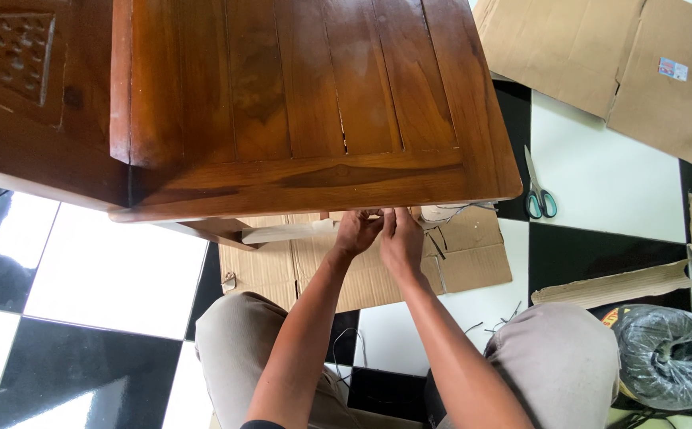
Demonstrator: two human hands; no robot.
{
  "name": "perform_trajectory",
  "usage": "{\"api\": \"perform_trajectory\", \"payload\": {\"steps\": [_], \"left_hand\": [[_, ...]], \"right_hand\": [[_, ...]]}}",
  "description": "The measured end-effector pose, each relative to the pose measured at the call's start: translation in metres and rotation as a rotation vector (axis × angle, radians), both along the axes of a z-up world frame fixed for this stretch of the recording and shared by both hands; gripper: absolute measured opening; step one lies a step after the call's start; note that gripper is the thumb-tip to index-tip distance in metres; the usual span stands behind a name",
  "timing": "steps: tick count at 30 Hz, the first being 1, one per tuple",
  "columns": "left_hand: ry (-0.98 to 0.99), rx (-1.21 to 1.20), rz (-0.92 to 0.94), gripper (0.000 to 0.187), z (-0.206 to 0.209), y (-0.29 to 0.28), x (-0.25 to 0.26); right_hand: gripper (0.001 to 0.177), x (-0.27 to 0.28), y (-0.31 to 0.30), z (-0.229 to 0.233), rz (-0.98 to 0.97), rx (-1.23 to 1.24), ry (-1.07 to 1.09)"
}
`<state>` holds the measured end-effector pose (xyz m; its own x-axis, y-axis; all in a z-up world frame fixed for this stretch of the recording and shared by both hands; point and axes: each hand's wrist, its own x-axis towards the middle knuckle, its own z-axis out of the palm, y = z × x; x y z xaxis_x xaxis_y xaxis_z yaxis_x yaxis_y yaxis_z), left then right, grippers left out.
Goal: Wrapping a wooden chair leg with cardboard and securing it with wire
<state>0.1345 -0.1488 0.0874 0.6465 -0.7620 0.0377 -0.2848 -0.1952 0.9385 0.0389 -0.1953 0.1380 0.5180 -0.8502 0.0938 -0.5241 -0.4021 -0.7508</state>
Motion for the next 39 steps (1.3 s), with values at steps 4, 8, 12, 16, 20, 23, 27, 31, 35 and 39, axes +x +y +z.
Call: {"api": "perform_trajectory", "payload": {"steps": [4,8,12,16,20,23,27,31,35,39], "left_hand": [[0.105,-0.085,-0.016,0.017,-0.041,0.002,0.001],[0.301,-0.188,-0.018,0.023,-0.027,0.006,0.000],[0.412,-0.227,0.052,0.017,0.004,0.010,-0.003],[1.328,-0.758,-0.273,0.034,-0.044,0.007,-0.004],[-0.165,0.100,-0.161,0.022,-0.001,0.012,-0.003],[-0.202,0.217,-0.172,0.017,-0.008,0.009,-0.001],[-0.468,0.297,-0.092,0.016,-0.064,0.005,-0.006],[-0.382,0.298,-0.040,0.019,-0.062,0.002,-0.006],[-0.203,0.364,-0.090,0.020,-0.014,0.001,-0.004],[-0.166,0.392,-0.098,0.025,-0.003,0.004,-0.008]], "right_hand": [[0.018,0.007,-0.021,-0.039,-0.003,0.071,0.022],[0.019,0.023,-0.028,-0.058,-0.068,0.317,-0.052],[0.023,0.036,-0.033,-0.078,-0.067,0.348,-0.037],[0.023,0.045,-0.046,-0.092,-0.014,0.325,-0.029],[0.024,0.040,-0.053,-0.109,0.069,0.295,0.000],[0.025,0.028,-0.052,-0.122,0.124,0.271,0.018],[0.026,0.005,-0.047,-0.140,0.197,0.235,0.048],[0.027,-0.012,-0.013,-0.063,0.097,0.204,-0.110],[0.025,-0.024,0.017,-0.022,0.059,-0.061,-0.209],[0.023,-0.040,0.035,-0.043,-0.095,-0.009,-0.201]]}}
